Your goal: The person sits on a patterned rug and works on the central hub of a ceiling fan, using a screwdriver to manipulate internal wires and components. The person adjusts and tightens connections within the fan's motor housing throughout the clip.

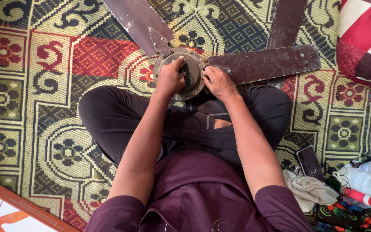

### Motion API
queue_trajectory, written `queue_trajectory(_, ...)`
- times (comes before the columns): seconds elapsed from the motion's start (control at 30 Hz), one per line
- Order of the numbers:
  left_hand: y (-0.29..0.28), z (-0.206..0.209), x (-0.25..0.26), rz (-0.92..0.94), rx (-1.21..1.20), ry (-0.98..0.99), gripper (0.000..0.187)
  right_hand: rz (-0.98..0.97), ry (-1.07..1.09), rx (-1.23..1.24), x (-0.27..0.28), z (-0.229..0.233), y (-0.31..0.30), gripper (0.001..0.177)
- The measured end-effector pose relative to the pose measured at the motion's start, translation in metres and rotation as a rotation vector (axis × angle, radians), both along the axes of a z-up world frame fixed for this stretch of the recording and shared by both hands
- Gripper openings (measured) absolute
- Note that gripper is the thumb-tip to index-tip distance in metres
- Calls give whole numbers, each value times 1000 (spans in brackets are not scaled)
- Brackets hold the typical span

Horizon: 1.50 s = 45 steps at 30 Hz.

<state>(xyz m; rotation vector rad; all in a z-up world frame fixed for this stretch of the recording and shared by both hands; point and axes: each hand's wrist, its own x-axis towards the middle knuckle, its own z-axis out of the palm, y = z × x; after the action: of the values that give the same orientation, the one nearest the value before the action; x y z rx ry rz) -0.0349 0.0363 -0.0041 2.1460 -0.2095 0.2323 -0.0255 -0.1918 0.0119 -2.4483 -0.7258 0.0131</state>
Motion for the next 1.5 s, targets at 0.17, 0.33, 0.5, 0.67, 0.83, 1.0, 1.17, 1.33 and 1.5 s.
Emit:
queue_trajectory(0.17,2,-3,2,-38,-24,-51,50,-47,-31,-127,0,-10,7,22)
queue_trajectory(0.33,3,-2,2,-40,-30,7,50,-8,-30,-307,8,-11,11,16)
queue_trajectory(0.5,3,5,3,-37,-32,12,50,-34,-94,-318,7,-13,14,16)
queue_trajectory(0.67,0,7,2,-25,-26,43,50,-114,-61,-253,-1,-13,12,27)
queue_trajectory(0.83,-1,2,2,-5,-2,36,51,-168,-48,-276,-3,-16,18,30)
queue_trajectory(1.0,-1,-6,1,9,-37,17,51,-343,74,-374,-5,-26,34,31)
queue_trajectory(1.17,-1,-9,2,8,-47,31,51,-403,101,-320,-7,-22,39,33)
queue_trajectory(1.33,0,-6,2,1,-9,45,51,-437,255,-337,-4,2,34,52)
queue_trajectory(1.5,0,-6,-1,3,-43,68,52,-696,205,-80,-1,-4,-9,53)
